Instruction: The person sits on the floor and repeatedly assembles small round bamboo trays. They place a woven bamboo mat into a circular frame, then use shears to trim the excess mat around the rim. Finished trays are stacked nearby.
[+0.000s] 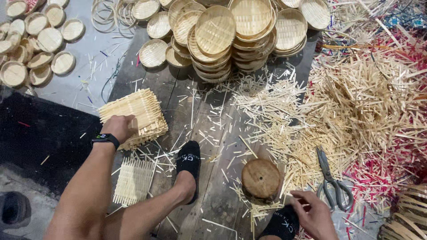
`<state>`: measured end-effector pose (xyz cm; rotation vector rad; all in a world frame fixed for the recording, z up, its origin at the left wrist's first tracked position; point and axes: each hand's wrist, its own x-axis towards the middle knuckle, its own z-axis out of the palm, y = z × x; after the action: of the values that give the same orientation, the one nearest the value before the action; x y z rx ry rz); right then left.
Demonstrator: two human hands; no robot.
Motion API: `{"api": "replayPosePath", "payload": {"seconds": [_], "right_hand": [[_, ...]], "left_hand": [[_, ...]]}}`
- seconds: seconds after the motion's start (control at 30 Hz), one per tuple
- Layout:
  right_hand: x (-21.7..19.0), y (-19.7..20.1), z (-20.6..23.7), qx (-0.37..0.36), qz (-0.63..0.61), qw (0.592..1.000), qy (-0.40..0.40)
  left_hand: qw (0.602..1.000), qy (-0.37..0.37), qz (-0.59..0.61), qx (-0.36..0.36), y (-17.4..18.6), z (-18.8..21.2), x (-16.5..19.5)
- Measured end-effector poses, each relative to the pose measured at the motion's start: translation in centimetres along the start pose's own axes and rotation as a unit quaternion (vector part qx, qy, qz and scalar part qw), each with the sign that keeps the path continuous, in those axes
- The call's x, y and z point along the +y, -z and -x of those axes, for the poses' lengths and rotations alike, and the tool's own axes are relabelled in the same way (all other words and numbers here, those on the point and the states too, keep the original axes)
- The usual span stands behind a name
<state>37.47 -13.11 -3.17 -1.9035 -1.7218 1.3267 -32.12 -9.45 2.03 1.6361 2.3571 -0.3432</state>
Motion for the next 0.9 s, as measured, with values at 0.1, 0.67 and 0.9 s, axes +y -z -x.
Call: {"api": "replayPosePath", "payload": {"seconds": [0.1,0.67,0.9], "right_hand": [[1.8,-2.6,-1.2,-0.014,-0.006,0.998,-0.062],[-1.3,-2.7,-3.6,-0.024,-0.536,0.83,-0.153],[0.3,-5.3,-4.9,0.023,-0.337,0.941,-0.03]], "left_hand": [[0.999,-0.035,0.024,0.023,1.0,0.2,-0.7],[0.79,-0.556,0.157,0.207,-3.7,16.3,37.1],[0.829,-0.402,0.377,0.095,-8.5,18.0,38.0]]}}
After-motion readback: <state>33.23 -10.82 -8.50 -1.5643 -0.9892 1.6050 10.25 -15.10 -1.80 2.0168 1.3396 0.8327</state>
